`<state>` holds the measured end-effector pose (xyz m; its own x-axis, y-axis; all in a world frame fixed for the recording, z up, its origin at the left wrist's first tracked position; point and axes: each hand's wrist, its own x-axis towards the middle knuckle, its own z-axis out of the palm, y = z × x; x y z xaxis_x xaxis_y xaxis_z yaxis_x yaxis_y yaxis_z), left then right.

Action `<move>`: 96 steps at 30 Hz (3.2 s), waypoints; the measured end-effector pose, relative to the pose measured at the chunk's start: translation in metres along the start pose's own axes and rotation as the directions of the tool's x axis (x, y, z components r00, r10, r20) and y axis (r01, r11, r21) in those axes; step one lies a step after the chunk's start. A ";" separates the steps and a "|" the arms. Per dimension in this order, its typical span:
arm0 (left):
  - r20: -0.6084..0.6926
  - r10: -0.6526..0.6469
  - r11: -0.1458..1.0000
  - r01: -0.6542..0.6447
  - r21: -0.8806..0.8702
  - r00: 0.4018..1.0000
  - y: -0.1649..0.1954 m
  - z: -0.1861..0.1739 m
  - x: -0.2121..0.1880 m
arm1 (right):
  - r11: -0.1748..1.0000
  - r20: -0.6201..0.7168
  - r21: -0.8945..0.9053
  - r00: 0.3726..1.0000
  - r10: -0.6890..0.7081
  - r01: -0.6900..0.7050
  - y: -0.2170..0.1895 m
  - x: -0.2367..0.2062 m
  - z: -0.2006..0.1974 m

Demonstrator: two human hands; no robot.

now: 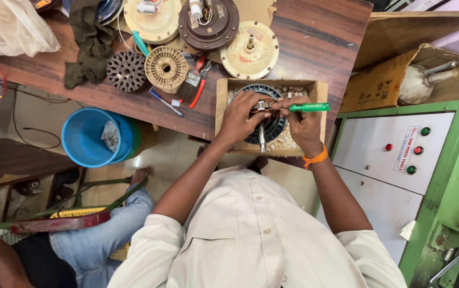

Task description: The person works on an electric motor stator placed in a cardboard box, using a screwdriver and pliers to adjust copper windings and insert white insulating spacers. The person repeatedly rotates the stator and uses tools to press and align the windings.

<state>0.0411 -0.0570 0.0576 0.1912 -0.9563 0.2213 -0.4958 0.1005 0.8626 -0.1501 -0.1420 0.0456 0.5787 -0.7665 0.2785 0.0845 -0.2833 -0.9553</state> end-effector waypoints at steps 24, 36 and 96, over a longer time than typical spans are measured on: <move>-0.029 0.055 0.919 -0.062 -0.390 0.998 -0.036 0.010 -0.017 | 0.990 -0.199 0.130 0.979 -0.034 0.061 0.023 -0.015 -0.012; 0.027 0.146 0.974 -0.139 -0.181 0.989 -0.011 -0.005 -0.007 | 0.967 -0.155 0.249 0.988 -0.018 0.057 0.030 -0.018 -0.018; 0.257 0.301 0.943 -0.327 0.062 0.918 -0.020 -0.022 -0.013 | 0.406 -0.176 -0.866 0.937 0.302 -0.293 0.152 0.012 -0.167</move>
<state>0.0667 -0.0410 0.0476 -0.1917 -0.9184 0.3461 -0.5828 0.3903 0.7127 -0.2663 -0.2905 -0.0802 0.4250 -0.9051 -0.0103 -0.8376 -0.3889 -0.3835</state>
